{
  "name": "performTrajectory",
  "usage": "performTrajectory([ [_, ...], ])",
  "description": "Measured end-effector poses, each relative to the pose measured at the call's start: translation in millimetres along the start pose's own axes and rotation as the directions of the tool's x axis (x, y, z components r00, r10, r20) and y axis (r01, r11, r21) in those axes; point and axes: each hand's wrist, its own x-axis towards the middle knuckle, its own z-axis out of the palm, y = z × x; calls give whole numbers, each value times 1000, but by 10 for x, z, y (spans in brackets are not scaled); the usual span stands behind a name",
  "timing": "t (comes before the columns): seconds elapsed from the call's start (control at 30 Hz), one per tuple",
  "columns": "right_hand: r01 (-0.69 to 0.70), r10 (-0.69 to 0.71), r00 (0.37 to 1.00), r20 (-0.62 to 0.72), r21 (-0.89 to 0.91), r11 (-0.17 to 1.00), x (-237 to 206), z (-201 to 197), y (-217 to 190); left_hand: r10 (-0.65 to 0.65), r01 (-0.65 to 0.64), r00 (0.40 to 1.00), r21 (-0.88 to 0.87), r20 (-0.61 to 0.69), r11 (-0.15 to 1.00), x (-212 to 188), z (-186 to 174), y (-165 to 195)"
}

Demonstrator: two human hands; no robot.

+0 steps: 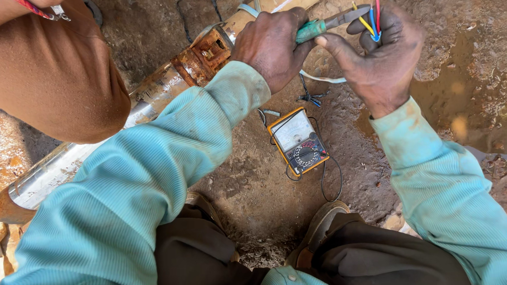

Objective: The person walks through a workshop carrying a multimeter and pliers, then squats to strip the outer sheath of a multi-core cable and expose individual conductors. They use the multimeter probes to test continuity between the exposed wires and a nearby metal pipe.

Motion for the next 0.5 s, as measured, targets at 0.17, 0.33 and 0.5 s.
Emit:
performTrajectory([
  [0.17, -65, 67, 998, -8, 96, 993, 100, 32, 82, -172, 164, 984, -156, -38, 974, 39, 109, 58],
  [0.33, 48, -48, 999, 12, 40, 998, 178, 96, -16, -233, 230, 972, -193, 4, 954, 14, 239, -20],
  [0.5, 78, -79, 997, 12, 61, 995, 255, 195, -100, -241, 234, 969, -116, -51, 965, 48, 476, -260],
])
